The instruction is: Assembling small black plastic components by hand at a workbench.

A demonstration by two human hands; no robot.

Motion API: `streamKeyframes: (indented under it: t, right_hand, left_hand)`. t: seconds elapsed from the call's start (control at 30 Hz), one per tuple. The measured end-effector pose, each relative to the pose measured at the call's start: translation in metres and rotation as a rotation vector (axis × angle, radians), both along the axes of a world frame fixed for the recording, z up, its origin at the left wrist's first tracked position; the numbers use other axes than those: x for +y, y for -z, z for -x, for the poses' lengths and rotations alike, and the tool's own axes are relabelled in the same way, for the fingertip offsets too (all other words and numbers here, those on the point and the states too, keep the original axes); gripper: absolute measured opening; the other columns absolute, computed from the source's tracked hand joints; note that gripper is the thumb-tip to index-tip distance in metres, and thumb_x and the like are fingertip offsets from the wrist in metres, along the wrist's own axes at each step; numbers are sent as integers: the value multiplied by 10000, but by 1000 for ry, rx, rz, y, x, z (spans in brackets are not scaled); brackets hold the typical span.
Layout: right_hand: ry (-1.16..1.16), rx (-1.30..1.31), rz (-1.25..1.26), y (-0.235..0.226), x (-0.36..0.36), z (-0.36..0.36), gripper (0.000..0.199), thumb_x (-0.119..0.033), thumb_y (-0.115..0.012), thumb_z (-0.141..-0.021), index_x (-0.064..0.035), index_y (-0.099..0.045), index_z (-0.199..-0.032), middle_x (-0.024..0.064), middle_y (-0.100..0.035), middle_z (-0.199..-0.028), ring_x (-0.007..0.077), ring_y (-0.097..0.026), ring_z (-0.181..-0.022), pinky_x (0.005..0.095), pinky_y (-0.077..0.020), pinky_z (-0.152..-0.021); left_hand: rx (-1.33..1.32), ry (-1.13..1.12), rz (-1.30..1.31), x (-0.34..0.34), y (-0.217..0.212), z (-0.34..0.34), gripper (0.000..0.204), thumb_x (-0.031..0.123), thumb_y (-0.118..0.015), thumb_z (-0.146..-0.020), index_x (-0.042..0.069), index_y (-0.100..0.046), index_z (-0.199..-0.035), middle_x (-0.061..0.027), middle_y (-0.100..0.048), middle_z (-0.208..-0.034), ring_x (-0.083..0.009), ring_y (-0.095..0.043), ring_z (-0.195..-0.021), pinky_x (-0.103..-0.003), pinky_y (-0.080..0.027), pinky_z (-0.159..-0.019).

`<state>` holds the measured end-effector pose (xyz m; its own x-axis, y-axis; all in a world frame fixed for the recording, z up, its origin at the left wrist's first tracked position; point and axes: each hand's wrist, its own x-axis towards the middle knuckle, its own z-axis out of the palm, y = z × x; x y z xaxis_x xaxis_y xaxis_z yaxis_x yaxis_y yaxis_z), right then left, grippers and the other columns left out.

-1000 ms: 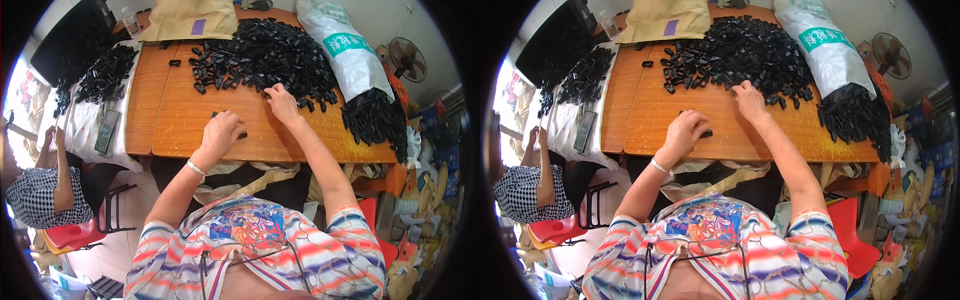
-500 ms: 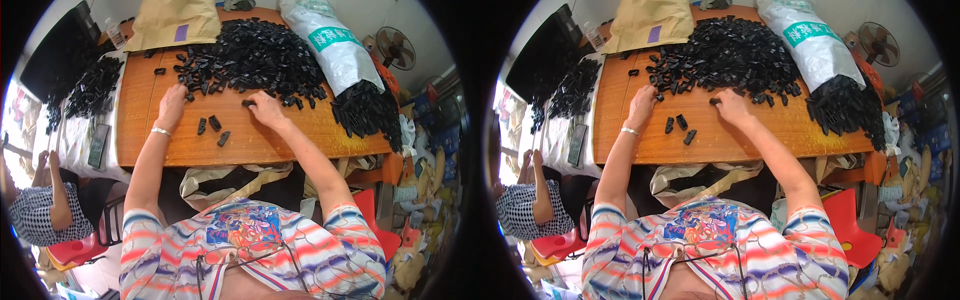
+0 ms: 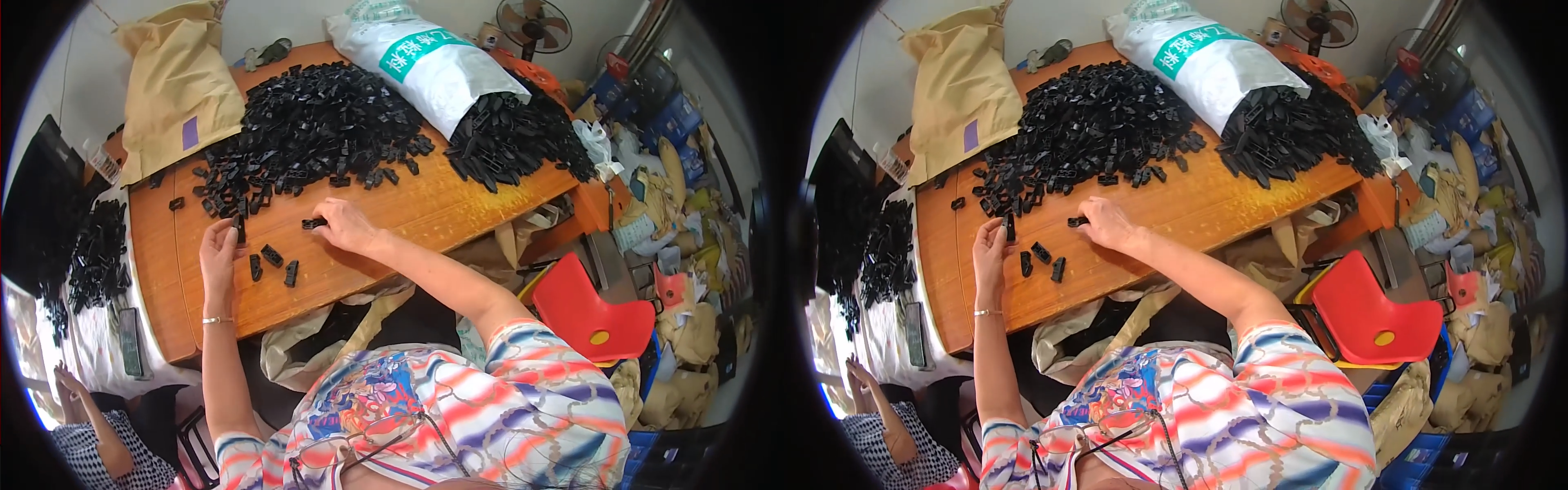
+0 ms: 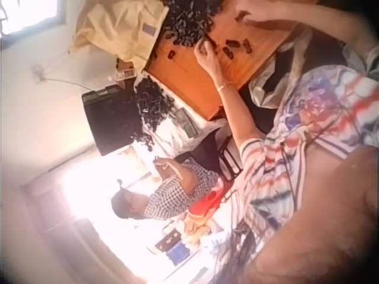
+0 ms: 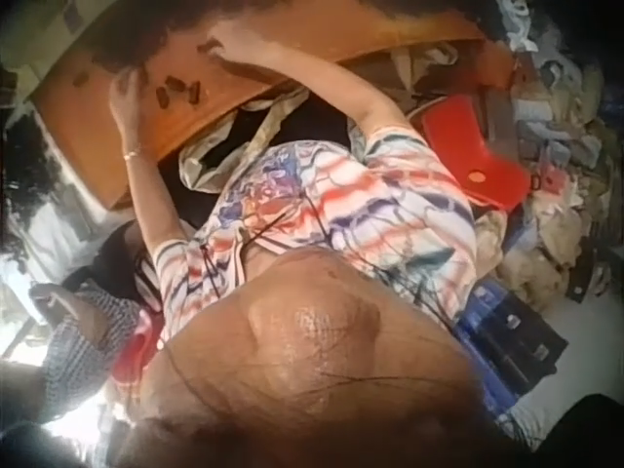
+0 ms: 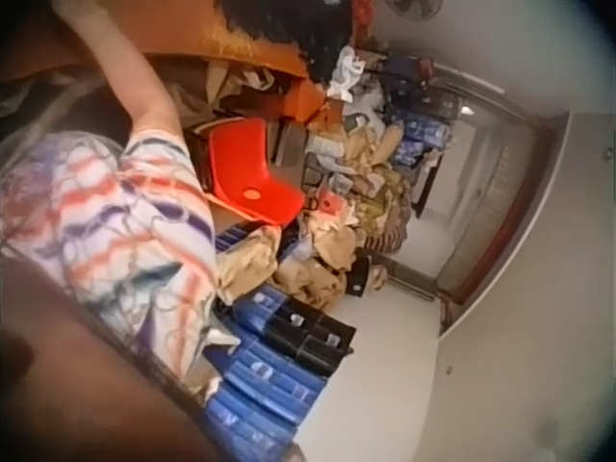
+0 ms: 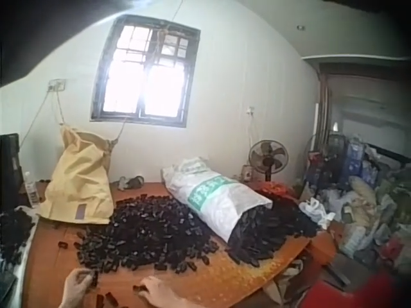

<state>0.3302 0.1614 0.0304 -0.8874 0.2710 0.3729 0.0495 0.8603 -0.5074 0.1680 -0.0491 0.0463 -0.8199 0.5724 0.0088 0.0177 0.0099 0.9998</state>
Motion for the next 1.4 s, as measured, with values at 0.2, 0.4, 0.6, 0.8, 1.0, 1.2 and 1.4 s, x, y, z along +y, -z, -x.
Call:
streamKeyframes:
  t: [0.2,0.4,0.6,0.8,1.0,1.2,1.4]
  right_hand:
    - [-137,332,18,-49,-37,-12,237,-82,-730,-726,-38,-608,-925,117,-580,-908,310,-622,-797,374,-517,-669]
    - [-259,360,-33,-63,-45,-21,270,-38,-742,-700,-36,-638,-948,105,-595,-908,293,-630,-807,360,-527,-670]
    - [-270,289,-44,-59,-37,-28,264,-10,-732,-699,-45,-663,-952,112,-608,-902,303,-632,-785,357,-527,-653]
    - [-268,254,-8,-58,-35,-29,280,22,-735,-687,-53,-675,-949,97,-612,-885,275,-638,-758,334,-531,-630]
    - [-280,189,49,-53,-37,-27,266,39,-736,-686,-34,-680,-936,99,-616,-872,260,-640,-751,319,-534,-627]
    - [-281,189,206,-45,-36,-29,228,-13,-738,-703,-29,-676,-922,98,-609,-875,260,-620,-754,328,-513,-655]
    - [-224,230,-15,-45,-42,-34,259,44,-721,-690,-20,-667,-935,97,-608,-868,248,-639,-736,312,-533,-616]
  left_hand:
    - [-400,239,-210,19,-18,-40,270,167,-561,-967,10,-536,-1185,-49,-648,-921,-112,-636,-742,-193,-499,-618]
    - [-490,343,-194,25,-24,-59,227,195,-555,-970,8,-621,-1079,-41,-652,-902,-88,-599,-691,-191,-486,-593]
    - [-480,299,-161,30,-11,-65,256,231,-597,-943,17,-645,-1075,5,-621,-852,-48,-531,-688,-195,-465,-592]
    - [-483,261,-157,30,-12,-70,246,257,-594,-949,25,-660,-996,8,-637,-797,-27,-521,-587,-150,-421,-530]
    - [-397,303,-81,22,-2,-66,279,278,-571,-964,16,-649,-1019,-15,-654,-802,-61,-582,-622,-170,-460,-542]
    - [-444,260,-115,21,-4,-74,291,286,-579,-960,5,-651,-982,-30,-661,-786,-54,-579,-582,-163,-440,-509]
    - [-468,240,-132,23,-1,-79,293,276,-591,-953,-9,-632,-1005,-45,-672,-812,-71,-615,-624,-169,-456,-520]
